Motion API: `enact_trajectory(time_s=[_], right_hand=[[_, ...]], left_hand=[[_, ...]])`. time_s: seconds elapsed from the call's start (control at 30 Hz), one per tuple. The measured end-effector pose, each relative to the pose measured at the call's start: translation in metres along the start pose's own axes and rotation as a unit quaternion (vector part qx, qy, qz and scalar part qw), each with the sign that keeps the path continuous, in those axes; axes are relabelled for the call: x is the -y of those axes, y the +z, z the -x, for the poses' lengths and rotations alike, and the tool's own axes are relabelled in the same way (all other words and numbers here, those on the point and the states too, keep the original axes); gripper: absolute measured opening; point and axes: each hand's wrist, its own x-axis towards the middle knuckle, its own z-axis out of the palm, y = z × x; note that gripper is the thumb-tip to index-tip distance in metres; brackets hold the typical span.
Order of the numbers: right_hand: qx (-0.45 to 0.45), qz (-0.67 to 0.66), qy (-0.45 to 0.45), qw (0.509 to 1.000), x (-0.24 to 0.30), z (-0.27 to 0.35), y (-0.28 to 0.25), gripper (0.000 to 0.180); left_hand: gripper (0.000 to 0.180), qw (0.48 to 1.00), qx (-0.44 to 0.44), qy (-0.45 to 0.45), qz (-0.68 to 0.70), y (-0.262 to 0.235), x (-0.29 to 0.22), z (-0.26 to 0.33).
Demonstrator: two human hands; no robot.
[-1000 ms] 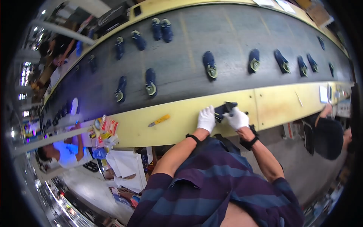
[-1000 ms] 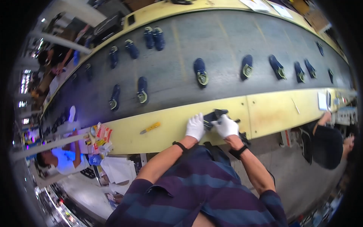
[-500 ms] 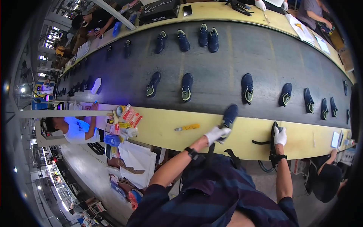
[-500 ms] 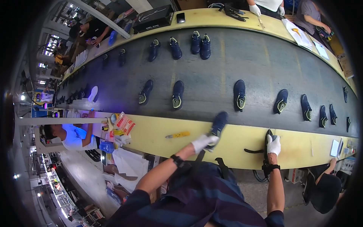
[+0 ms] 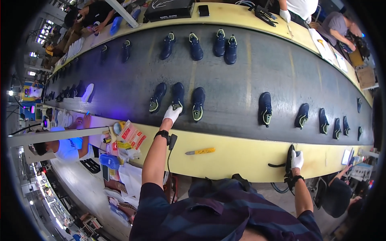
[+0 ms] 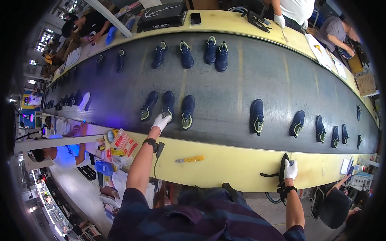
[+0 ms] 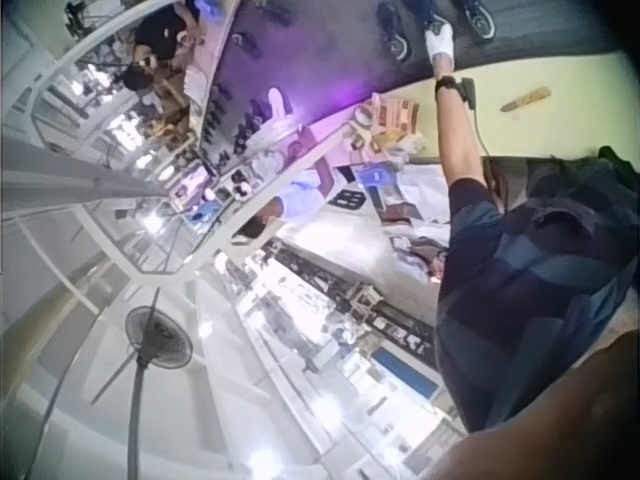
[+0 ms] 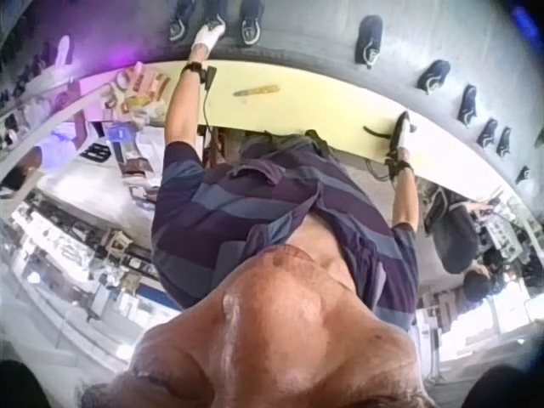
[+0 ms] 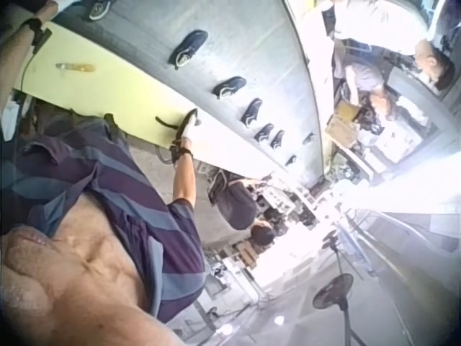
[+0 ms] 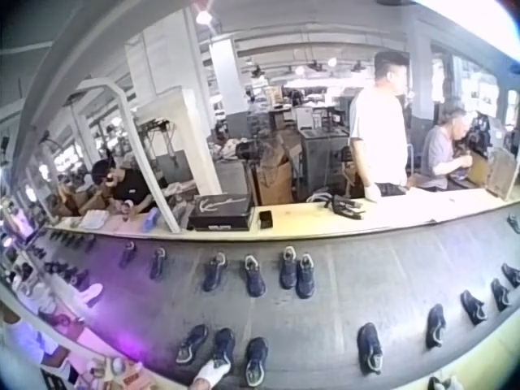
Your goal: Inspecting and handling shoes on a factory conveyor belt.
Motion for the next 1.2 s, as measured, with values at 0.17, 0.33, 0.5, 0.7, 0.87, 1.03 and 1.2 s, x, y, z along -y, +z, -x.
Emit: enact_trajectory(time_s=[0.17,0.33,0.5,0.7,0.87,1.03,1.2], right_hand=[[-0.045,0.044,0.023,0.998,-0.026,0.022,-0.032,0.041],[-0.016,0.007,0.029,0.999,-0.008,0.009,-0.022,0.039],[-0.047,0.059,0.019,0.997,-0.012,0.026,-0.022,0.037],[-0.029,0.021,0.019,0.999,0.003,0.027,-0.039,0.036],[-0.021,0.046,0.028,0.998,0.000,0.021,-0.043,0.043],[-0.033,0.023,0.015,0.999,0.009,0.024,-0.050,0.046],[0.024,0.005,-0.040,0.999,0.008,0.030,-0.062,0.044]], left_hand=[[0.061,0.944,-0.255,0.112,-0.179,0.071,-0.085,0.064],[0.087,0.976,-0.111,0.013,-0.186,0.118,-0.063,0.065],[0.098,0.966,-0.154,-0.023,-0.206,0.162,-0.086,0.056],[0.082,0.999,0.027,-0.013,0.045,0.161,-0.055,0.074],[0.064,0.965,0.197,0.157,0.077,0.210,-0.066,0.149],[0.061,0.922,0.210,0.298,-0.127,0.312,-0.112,0.261],[0.073,0.820,0.178,0.362,-0.405,0.380,-0.118,0.327]])
